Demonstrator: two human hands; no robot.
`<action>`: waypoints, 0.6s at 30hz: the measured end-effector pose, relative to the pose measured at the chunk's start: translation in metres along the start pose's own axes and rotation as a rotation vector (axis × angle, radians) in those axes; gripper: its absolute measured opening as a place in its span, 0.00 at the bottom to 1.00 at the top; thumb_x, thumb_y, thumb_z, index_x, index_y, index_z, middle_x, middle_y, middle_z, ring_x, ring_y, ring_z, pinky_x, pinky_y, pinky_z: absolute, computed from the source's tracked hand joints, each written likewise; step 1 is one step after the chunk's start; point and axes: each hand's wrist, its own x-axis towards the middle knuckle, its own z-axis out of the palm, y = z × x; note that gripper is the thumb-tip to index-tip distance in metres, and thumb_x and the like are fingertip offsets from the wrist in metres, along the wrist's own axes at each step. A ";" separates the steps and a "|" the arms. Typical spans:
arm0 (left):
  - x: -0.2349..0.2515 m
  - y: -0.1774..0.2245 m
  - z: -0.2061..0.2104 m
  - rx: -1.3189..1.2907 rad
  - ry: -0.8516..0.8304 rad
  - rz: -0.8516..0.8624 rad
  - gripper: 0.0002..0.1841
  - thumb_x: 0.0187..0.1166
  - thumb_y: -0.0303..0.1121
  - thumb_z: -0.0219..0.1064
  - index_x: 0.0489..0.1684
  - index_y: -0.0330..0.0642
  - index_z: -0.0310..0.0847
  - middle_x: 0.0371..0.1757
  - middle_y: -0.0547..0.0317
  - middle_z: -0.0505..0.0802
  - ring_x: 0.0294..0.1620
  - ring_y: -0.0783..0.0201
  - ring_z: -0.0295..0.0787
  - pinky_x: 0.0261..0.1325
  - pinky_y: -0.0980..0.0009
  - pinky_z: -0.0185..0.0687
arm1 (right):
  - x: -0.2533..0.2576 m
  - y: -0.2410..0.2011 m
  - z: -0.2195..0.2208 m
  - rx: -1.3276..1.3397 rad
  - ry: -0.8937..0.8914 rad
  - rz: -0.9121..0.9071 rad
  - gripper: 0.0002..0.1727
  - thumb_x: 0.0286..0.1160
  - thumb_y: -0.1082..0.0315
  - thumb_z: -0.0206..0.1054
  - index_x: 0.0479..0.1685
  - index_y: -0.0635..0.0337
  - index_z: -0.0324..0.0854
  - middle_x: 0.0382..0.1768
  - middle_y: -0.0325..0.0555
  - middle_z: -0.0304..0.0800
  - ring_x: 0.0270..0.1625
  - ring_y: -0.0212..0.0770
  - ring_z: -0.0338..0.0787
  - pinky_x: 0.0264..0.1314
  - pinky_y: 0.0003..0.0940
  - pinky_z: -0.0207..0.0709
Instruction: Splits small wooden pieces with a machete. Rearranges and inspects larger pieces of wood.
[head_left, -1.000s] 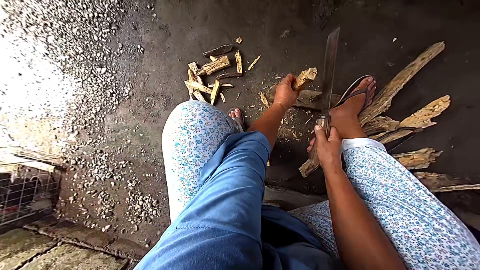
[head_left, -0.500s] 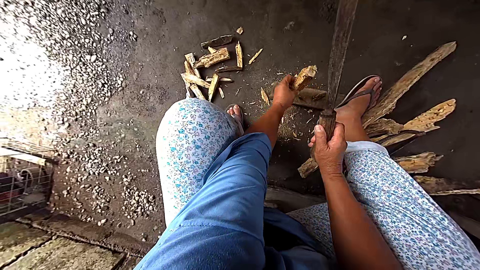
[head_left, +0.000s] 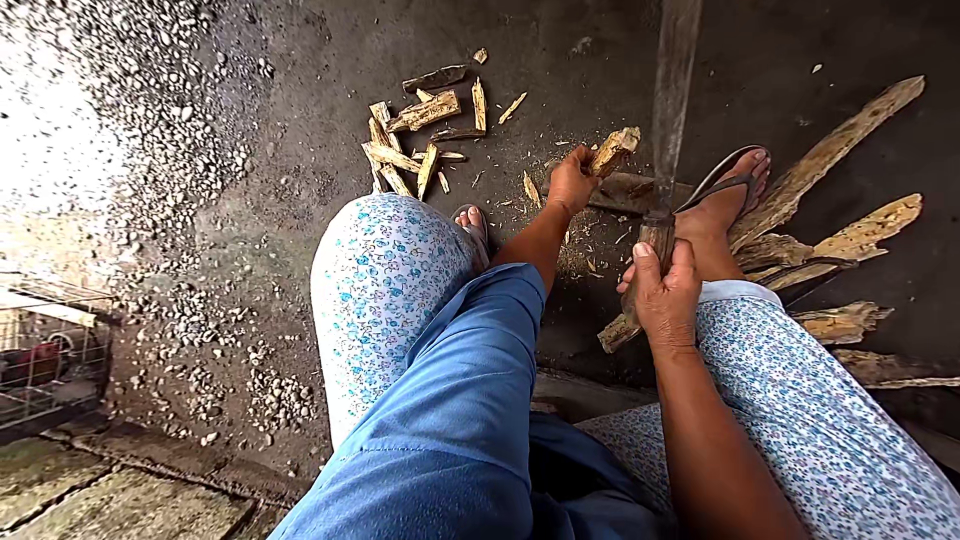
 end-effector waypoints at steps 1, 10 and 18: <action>0.000 0.000 0.000 -0.004 0.004 0.003 0.25 0.67 0.18 0.76 0.66 0.30 0.80 0.63 0.40 0.91 0.64 0.49 0.90 0.71 0.51 0.84 | 0.001 -0.002 -0.002 -0.005 0.058 -0.081 0.24 0.87 0.50 0.60 0.60 0.64 0.75 0.28 0.39 0.86 0.26 0.34 0.90 0.32 0.36 0.90; -0.001 0.003 0.000 0.008 -0.009 -0.012 0.24 0.66 0.17 0.76 0.64 0.31 0.81 0.63 0.41 0.91 0.65 0.50 0.90 0.72 0.51 0.83 | 0.007 0.006 0.002 -0.342 -0.133 0.186 0.27 0.89 0.47 0.59 0.66 0.66 0.71 0.31 0.55 0.86 0.30 0.51 0.91 0.41 0.54 0.86; -0.004 0.008 0.000 0.023 -0.002 -0.008 0.24 0.68 0.19 0.76 0.66 0.31 0.80 0.64 0.41 0.91 0.65 0.49 0.90 0.73 0.51 0.83 | 0.010 -0.001 -0.001 -0.468 -0.102 0.181 0.30 0.88 0.47 0.61 0.67 0.68 0.73 0.40 0.65 0.88 0.44 0.64 0.92 0.51 0.65 0.81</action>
